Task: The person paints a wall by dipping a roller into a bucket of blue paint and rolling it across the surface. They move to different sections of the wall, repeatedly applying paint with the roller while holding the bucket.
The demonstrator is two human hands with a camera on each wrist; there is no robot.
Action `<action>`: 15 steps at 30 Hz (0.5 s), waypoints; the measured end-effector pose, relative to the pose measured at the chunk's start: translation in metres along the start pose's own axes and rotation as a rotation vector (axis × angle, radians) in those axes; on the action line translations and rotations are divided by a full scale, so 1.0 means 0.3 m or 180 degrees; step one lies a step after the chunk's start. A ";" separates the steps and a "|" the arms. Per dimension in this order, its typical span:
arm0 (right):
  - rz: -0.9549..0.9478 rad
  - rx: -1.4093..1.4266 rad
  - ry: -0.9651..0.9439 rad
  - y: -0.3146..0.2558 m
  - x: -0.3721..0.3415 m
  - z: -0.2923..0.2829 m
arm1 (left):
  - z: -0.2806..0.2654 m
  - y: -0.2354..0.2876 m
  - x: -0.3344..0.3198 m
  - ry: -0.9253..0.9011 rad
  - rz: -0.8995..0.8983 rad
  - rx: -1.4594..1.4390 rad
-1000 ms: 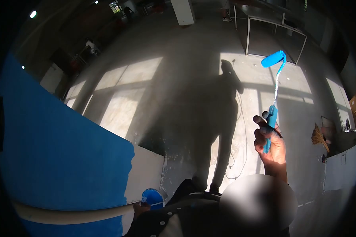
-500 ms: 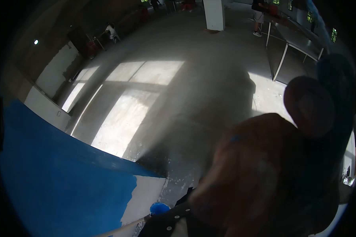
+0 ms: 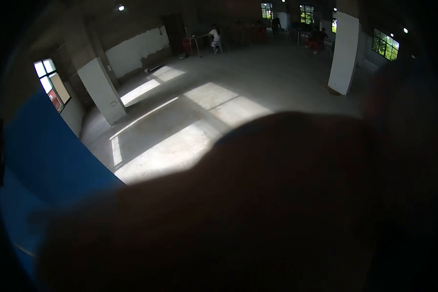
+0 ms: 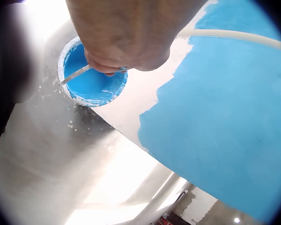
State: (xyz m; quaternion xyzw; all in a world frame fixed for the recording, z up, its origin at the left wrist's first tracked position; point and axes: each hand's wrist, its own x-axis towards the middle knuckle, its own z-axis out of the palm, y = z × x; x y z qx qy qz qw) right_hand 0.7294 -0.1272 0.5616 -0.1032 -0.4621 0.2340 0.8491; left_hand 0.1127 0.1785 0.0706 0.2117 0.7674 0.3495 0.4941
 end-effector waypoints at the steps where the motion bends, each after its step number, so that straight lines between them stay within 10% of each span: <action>1: 0.0039 0.0040 -0.0076 -0.016 0.038 -0.060 | -0.025 -0.036 -0.099 0.0031 0.0467 0.0761; 3: 0.0142 0.0050 -0.0188 -0.028 0.123 -0.169 | 0.008 -0.075 -0.219 0.0019 0.1378 0.2390; 4: 0.0179 0.0085 -0.0223 -0.026 0.162 -0.217 | -0.054 -0.198 0.002 -0.0939 0.0752 0.0779; 5: 0.0214 0.0161 -0.0222 -0.020 0.189 -0.265 | 0.044 -0.182 -0.044 -0.0811 0.0725 0.0738; 7: 0.0388 0.0382 -0.0228 0.022 0.265 -0.351 | 0.099 -0.117 -0.428 0.0376 -0.1201 -0.2562; 15: 0.0827 0.1391 -0.0579 0.207 0.404 -0.496 | 0.165 -0.289 -0.857 0.0928 -0.1694 -0.3949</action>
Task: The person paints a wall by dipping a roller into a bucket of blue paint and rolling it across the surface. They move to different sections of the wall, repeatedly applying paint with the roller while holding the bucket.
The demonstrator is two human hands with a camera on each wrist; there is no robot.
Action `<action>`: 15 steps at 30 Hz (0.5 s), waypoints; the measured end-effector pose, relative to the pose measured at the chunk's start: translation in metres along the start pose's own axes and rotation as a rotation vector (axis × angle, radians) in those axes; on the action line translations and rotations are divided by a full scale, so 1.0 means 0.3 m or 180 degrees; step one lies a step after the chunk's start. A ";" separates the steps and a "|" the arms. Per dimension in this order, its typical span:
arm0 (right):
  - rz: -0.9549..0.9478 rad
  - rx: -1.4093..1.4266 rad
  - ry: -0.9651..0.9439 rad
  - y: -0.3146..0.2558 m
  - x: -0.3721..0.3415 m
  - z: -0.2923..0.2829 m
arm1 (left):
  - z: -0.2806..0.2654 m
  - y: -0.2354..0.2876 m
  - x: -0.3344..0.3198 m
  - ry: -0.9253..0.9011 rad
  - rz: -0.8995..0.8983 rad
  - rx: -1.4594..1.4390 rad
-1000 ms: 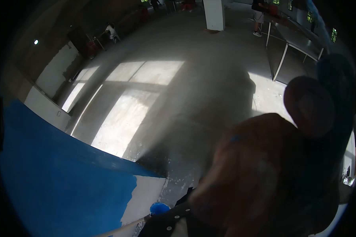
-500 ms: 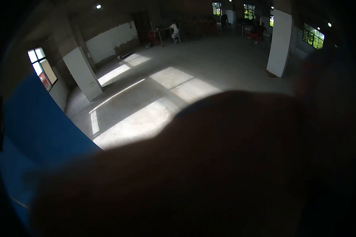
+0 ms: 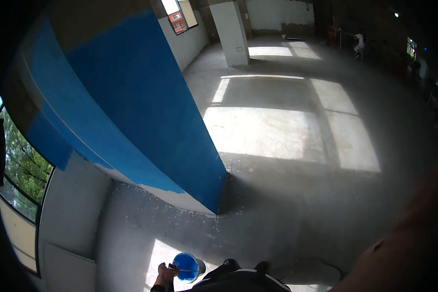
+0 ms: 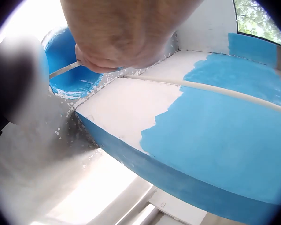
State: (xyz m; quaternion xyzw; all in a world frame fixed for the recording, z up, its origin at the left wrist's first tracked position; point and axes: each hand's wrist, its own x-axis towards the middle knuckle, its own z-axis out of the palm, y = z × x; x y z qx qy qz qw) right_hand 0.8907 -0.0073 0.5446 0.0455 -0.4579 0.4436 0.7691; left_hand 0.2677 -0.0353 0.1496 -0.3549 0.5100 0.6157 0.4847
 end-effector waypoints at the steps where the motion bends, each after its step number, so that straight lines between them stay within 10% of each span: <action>1: 0.0072 0.0112 -0.0056 0.009 0.019 -0.014 | -0.033 -0.019 0.000 0.0155 0.0141 0.0104; 15: 0.1036 0.0255 -0.1016 0.238 0.224 0.211 | -0.329 -0.063 -0.062 0.0890 0.0619 -0.0213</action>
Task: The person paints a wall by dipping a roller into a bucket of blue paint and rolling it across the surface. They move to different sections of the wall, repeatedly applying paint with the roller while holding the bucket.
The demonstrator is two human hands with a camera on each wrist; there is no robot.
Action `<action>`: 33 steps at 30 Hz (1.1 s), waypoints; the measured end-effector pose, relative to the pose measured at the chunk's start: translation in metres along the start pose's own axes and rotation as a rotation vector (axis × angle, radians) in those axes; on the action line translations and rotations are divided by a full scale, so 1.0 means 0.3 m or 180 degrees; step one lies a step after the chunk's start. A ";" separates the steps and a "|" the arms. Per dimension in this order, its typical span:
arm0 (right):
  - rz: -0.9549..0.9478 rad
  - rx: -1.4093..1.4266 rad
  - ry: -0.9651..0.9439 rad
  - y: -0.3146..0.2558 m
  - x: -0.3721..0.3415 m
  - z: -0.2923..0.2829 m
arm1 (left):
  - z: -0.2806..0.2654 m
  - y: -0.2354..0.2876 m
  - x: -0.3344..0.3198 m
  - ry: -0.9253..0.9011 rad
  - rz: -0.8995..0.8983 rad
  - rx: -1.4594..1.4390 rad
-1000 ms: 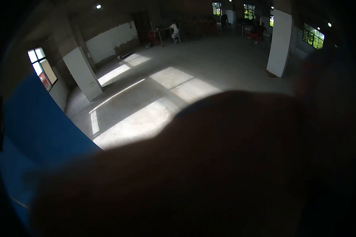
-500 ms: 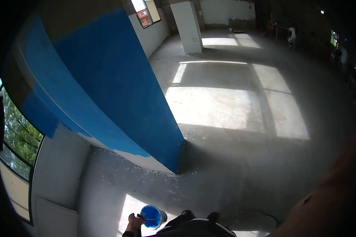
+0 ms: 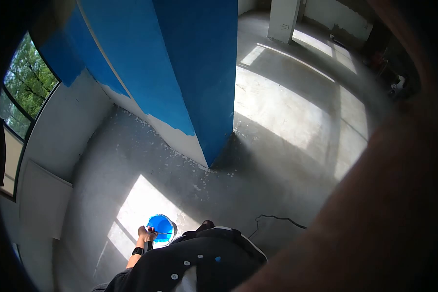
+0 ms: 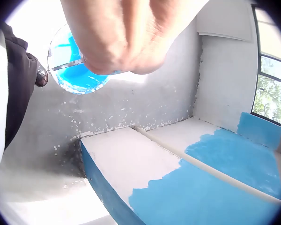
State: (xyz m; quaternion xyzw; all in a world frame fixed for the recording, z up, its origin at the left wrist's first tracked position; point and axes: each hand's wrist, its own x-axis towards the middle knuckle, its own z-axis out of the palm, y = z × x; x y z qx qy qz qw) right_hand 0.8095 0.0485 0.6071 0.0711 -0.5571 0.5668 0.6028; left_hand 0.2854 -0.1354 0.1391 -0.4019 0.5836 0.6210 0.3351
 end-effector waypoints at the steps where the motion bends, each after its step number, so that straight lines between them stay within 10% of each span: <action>1: 0.0052 -0.0016 -0.0072 0.035 0.026 0.025 | -0.013 0.013 0.020 -0.0078 0.0026 -0.0032; 7: 0.0658 -0.0562 0.0166 0.308 0.091 0.106 | -0.066 0.041 0.108 -0.0249 -0.0062 -0.0626; 17: 0.2514 -0.0865 0.2481 0.875 -0.464 -0.223 | -0.088 0.037 0.201 -0.0132 0.0485 -0.1419; 24: 0.3377 -0.1222 0.2432 0.912 -0.529 -0.535 | -0.109 0.029 0.054 0.0239 0.0409 -0.1806; 33: 0.2774 -0.0607 0.2526 0.790 -0.414 -0.605 | -0.054 -0.007 -0.182 0.0365 0.0116 -0.2210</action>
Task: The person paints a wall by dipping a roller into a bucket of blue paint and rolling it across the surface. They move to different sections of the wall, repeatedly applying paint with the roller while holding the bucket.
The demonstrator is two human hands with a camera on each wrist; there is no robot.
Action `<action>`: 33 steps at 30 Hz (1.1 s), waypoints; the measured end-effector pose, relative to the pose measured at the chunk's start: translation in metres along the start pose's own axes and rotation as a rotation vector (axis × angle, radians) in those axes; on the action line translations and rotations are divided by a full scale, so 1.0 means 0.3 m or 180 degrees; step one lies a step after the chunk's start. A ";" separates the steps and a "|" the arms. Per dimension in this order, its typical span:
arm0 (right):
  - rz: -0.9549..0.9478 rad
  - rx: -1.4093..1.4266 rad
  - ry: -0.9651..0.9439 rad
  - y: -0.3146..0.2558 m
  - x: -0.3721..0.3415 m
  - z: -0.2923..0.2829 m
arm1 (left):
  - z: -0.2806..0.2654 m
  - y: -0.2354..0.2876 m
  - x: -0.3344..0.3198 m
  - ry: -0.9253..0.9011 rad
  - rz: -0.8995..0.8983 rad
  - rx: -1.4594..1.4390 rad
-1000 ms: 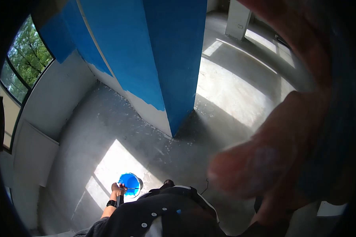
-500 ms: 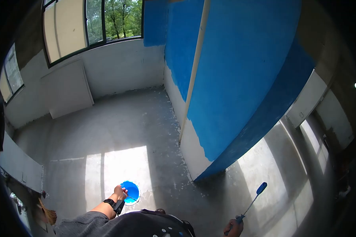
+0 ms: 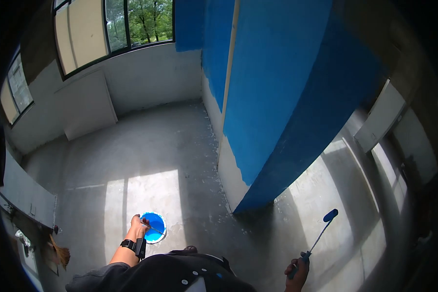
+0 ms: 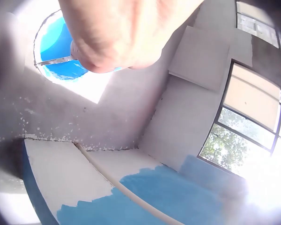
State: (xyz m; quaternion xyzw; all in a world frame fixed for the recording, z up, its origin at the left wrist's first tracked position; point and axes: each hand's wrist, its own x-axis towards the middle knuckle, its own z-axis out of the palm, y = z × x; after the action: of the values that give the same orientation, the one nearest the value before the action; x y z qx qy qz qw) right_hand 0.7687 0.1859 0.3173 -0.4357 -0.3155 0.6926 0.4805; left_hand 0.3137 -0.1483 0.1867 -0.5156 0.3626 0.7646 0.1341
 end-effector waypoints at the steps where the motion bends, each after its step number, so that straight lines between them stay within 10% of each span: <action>1: 0.0057 -0.0070 -0.0166 0.008 -0.008 -0.003 | 0.007 -0.016 -0.007 0.0024 -0.0029 -0.0070; 15: -0.0248 -0.1728 -0.0828 0.138 0.147 -0.205 | 0.053 -0.177 -0.102 -0.0523 -0.0532 0.0655; 27: 0.0110 -0.1740 -0.1118 0.106 0.344 0.240 | 0.054 -0.278 0.083 -0.0293 -0.0534 0.0878; 33: -0.1182 -0.1373 -0.1297 -0.003 0.484 0.510 | 0.067 -0.348 0.253 -0.0194 -0.0047 0.1203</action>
State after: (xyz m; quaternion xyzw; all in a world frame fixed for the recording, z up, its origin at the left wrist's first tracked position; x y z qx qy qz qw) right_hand 0.6072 0.3200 0.3390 -0.3151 -0.6179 0.5836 0.4223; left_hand 0.3274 -0.0742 0.0801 -0.4605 0.4917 0.6972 0.2451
